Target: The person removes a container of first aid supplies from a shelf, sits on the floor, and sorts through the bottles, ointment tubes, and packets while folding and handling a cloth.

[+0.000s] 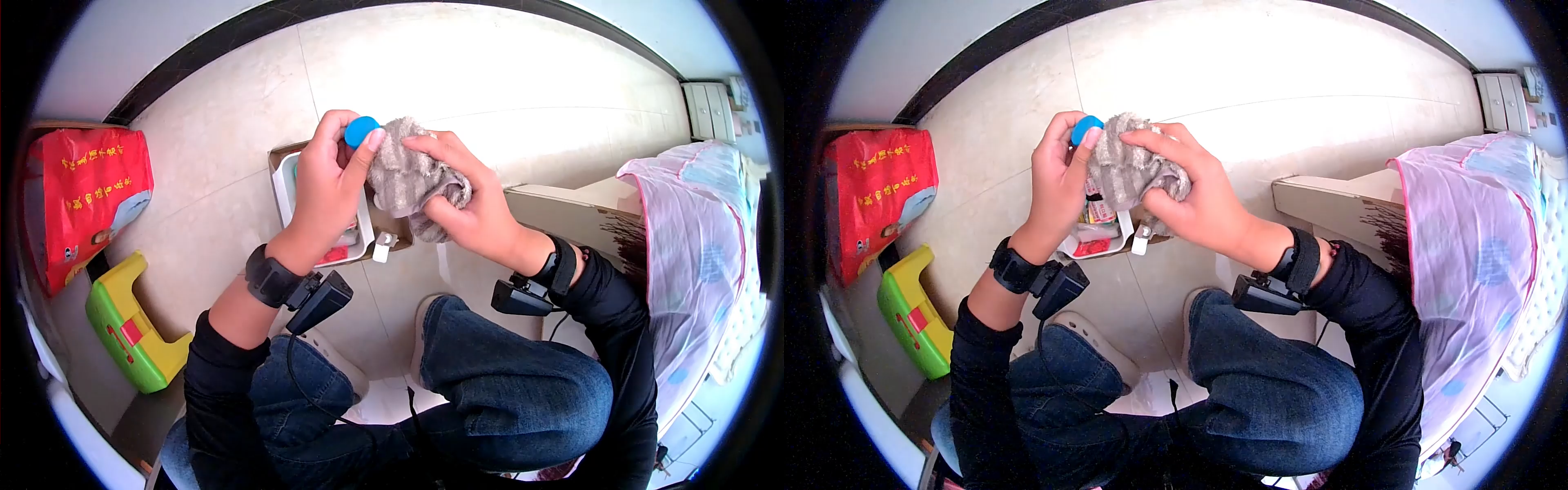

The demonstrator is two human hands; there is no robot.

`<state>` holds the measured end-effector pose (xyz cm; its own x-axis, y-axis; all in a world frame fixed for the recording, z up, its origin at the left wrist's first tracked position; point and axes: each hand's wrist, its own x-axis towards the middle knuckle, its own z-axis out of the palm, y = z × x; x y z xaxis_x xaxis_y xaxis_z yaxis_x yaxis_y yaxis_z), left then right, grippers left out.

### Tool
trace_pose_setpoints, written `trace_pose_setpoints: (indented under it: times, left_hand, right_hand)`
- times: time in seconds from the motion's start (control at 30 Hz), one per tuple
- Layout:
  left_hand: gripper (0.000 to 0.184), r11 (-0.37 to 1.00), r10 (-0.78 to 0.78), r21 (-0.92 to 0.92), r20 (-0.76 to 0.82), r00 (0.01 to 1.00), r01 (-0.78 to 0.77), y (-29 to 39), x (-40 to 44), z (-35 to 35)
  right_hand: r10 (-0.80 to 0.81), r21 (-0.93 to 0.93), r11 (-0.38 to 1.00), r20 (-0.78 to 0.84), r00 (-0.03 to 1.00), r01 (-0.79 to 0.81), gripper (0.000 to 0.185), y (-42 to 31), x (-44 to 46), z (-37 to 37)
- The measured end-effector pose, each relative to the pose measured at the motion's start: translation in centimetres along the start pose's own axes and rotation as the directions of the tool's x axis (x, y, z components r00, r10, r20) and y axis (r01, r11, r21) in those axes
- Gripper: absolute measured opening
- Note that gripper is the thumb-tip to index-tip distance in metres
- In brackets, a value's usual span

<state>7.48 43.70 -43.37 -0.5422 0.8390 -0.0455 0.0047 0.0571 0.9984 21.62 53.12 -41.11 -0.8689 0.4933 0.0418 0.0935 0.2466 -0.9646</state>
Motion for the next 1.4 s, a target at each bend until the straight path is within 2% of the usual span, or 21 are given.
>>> trace_pose_setpoints:
  times: [0.13, 0.23, 0.3, 0.37, 0.47, 0.5, 0.57, 0.6, 0.63, 0.7, 0.77, 0.87, 1.0, 1.03, 1.07, 1.1, 1.17, 1.23, 1.3, 1.37, 1.4]
  left_hand:
    - [0.015, 1.0, -0.005, -0.003, 0.029, 1.0, 0.005, -0.1, -0.1, 0.1]
    - [0.018, 0.998, -0.042, -0.033, 0.095, 0.995, 0.045, -0.1, -0.4, 0.4]
    - [0.019, 0.999, -0.05, 0.0, 0.12, 0.992, 0.05, 0.0, -0.7, 0.6]
    - [0.021, 0.998, -0.058, 0.035, 0.142, 0.988, 0.054, 0.1, -0.9, 0.6]
    - [0.023, 0.997, -0.051, -0.047, 0.175, 0.983, 0.06, 0.4, -1.0, 0.6]
    - [0.024, 0.998, -0.014, -0.058, 0.161, 0.987, 0.023, 0.6, -1.0, 0.6]
    - [0.026, 0.998, 0.025, -0.065, 0.145, 0.989, -0.016, 1.0, -1.0, 0.6]
    - [0.027, 0.997, 0.074, -0.037, 0.143, 0.987, -0.07, 1.3, -1.0, 0.6]
    - [0.029, 0.992, 0.124, -0.01, 0.142, 0.982, -0.124, 1.5, -1.0, 0.6]
    - [0.03, 0.988, 0.15, 0.004, 0.161, 0.976, -0.153, 1.4, -0.9, 0.3]
    - [0.03, 0.956, 0.28, 0.035, 0.172, 0.944, -0.29, 1.3, -0.8, 0.2]
    - [0.032, 0.905, 0.391, 0.114, 0.154, 0.907, -0.409, 1.1, -0.7, -0.1]
    - [0.032, 0.894, 0.396, 0.132, 0.215, 0.893, -0.428, 1.3, -0.2, -0.6]
    - [0.033, 0.822, 0.476, 0.216, 0.25, 0.843, -0.527, 1.2, 0.2, -0.7]
    - [0.033, 0.73, 0.546, 0.293, 0.292, 0.785, -0.617, 1.2, 0.5, -0.7]
    - [0.033, 0.73, 0.546, 0.293, 0.293, 0.785, -0.617, 1.5, 0.5, -0.8]
    - [0.034, 0.805, 0.341, 0.388, 0.318, 0.885, -0.449, 2.3, 0.5, -1.2]
    - [0.039, 0.793, 0.376, 0.388, 0.296, 0.878, -0.471, 2.1, 0.9, -0.9]
    - [0.045, 0.779, 0.412, 0.389, 0.272, 0.869, -0.491, 1.6, 1.0, -0.2]
    - [0.06, 0.888, 0.392, 0.197, 0.151, 0.907, -0.416, 0.2, 0.5, 0.5]
    - [0.069, 0.906, 0.331, 0.228, 0.143, 0.933, -0.357, -0.3, 0.2, 0.5]
  right_hand:
    - [0.042, 0.024, 0.999, -0.029, 0.999, -0.042, 0.045, 0.2, 0.1, 0.2]
    - [0.134, 0.072, 0.99, -0.143, 0.981, -0.125, 0.041, 1.2, 0.2, 0.2]
    - [0.394, 0.224, 0.901, -0.065, 0.917, -0.371, 0.038, 1.7, 0.6, -0.3]
    - [0.441, 0.241, 0.873, -0.021, 0.897, -0.423, 0.037, 2.2, 0.8, -0.8]
    - [0.649, 0.551, 0.54, 0.208, 0.732, -0.636, 0.036, 1.8, 1.3, -1.2]
    - [0.648, 0.553, 0.54, 0.208, 0.733, -0.635, 0.036, 2.0, 1.4, -1.5]
    - [0.623, 0.637, 0.241, 0.477, 0.62, -0.732, 0.037, 2.9, 1.6, -2.3]
    - [0.557, 0.646, 0.18, 0.554, 0.618, -0.742, 0.043, 3.7, 1.4, -2.6]
    - [0.556, 0.646, 0.182, 0.554, 0.619, -0.741, 0.043, 3.6, 1.5, -2.7]
    - [0.457, 0.697, 0.059, 0.618, 0.64, -0.715, 0.045, 3.4, 1.6, -3.1]
    - [0.448, 0.706, 0.048, 0.618, 0.647, -0.707, 0.045, 3.5, 1.7, -3.6]
    - [0.398, 0.696, 0.093, 0.63, 0.667, -0.712, 0.045, 3.7, 1.8, -4.0]
    - [0.366, 0.736, 0.042, 0.618, 0.696, -0.676, 0.046, 2.6, 1.8, -3.5]
    - [0.367, 0.737, 0.041, 0.617, 0.697, -0.674, 0.046, 2.6, 1.7, -3.2]
    - [0.377, 0.748, 0.132, 0.569, 0.731, -0.65, 0.044, 2.6, 1.7, -2.9]
    - [0.383, 0.75, 0.222, 0.52, 0.764, -0.623, 0.043, 2.6, 1.7, -2.6]
    - [0.397, 0.781, 0.182, 0.497, 0.772, -0.597, 0.042, 2.4, 1.8, -2.4]
    - [0.455, 0.778, 0.279, 0.409, 0.791, -0.563, 0.041, 2.6, 1.7, -2.4]
    - [0.478, 0.768, 0.297, 0.394, 0.785, -0.567, 0.039, 2.2, 1.9, -2.6]
    - [0.501, 0.756, 0.382, 0.314, 0.806, -0.532, 0.038, 2.3, 2.0, -2.7]
    - [0.501, 0.755, 0.381, 0.315, 0.806, -0.533, 0.038, 2.2, 2.0, -2.6]
